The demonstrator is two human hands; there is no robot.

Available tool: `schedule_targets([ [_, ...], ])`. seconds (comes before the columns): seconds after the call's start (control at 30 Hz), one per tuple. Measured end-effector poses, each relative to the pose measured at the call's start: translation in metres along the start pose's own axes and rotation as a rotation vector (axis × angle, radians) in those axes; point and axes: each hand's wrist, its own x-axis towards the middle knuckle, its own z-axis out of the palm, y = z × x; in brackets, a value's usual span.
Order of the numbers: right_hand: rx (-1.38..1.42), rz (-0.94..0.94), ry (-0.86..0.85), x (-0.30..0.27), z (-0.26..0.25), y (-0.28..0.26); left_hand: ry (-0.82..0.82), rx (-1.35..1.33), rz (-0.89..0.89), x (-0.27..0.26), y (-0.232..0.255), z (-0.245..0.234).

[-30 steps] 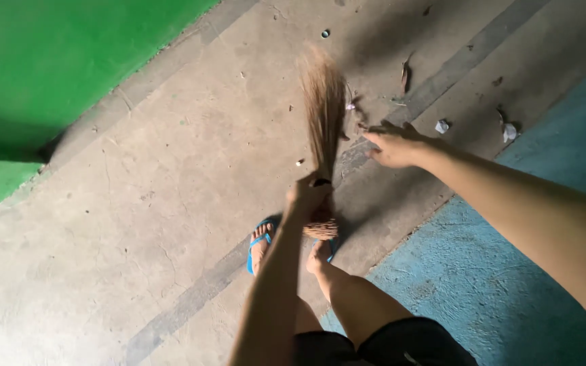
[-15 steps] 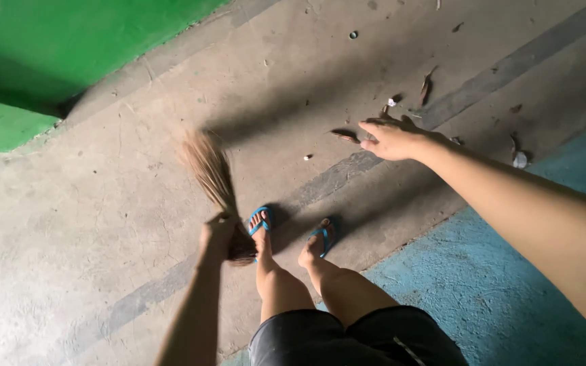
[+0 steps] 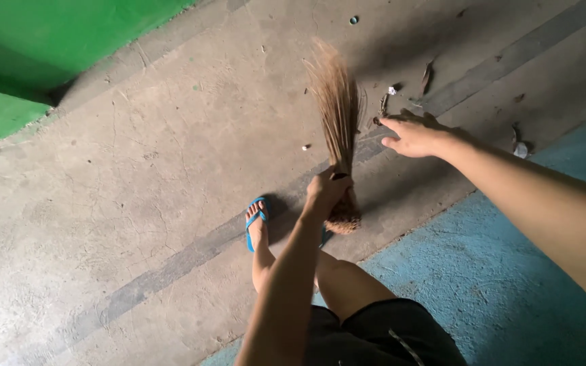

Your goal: The person sweeps a concrete floor in a narrow corridor using a broom made of sticks, moving debris into a pile.

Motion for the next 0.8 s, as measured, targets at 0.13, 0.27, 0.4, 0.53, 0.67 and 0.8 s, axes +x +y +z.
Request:
schedule_targets([
  [0.13, -0.013, -0.025, 0.035, 0.001, 0.003, 0.006, 0.135, 0.125, 0.039, -0.025, -0.012, -0.043],
  [0.27, -0.069, -0.010, 0.034, -0.007, -0.006, -0.009, 0.319, 0.117, -0.014, -0.037, -0.045, -0.082],
  [0.4, 0.000, -0.005, 0.017, -0.010, -0.005, -0.018, 0.429, -0.094, -0.218, -0.018, -0.078, -0.097],
  [0.53, -0.042, -0.052, 0.078, -0.014, -0.004, -0.003, 0.308, -0.254, -0.173, 0.024, -0.114, -0.059],
  [0.67, -0.001, -0.008, 0.050, -0.020, -0.005, 0.018, 0.022, -0.342, -0.099, 0.060, -0.101, 0.058],
  [0.8, -0.113, 0.018, 0.098, -0.031, -0.018, 0.036, -0.206, -0.763, -0.177, 0.059, -0.032, 0.140],
])
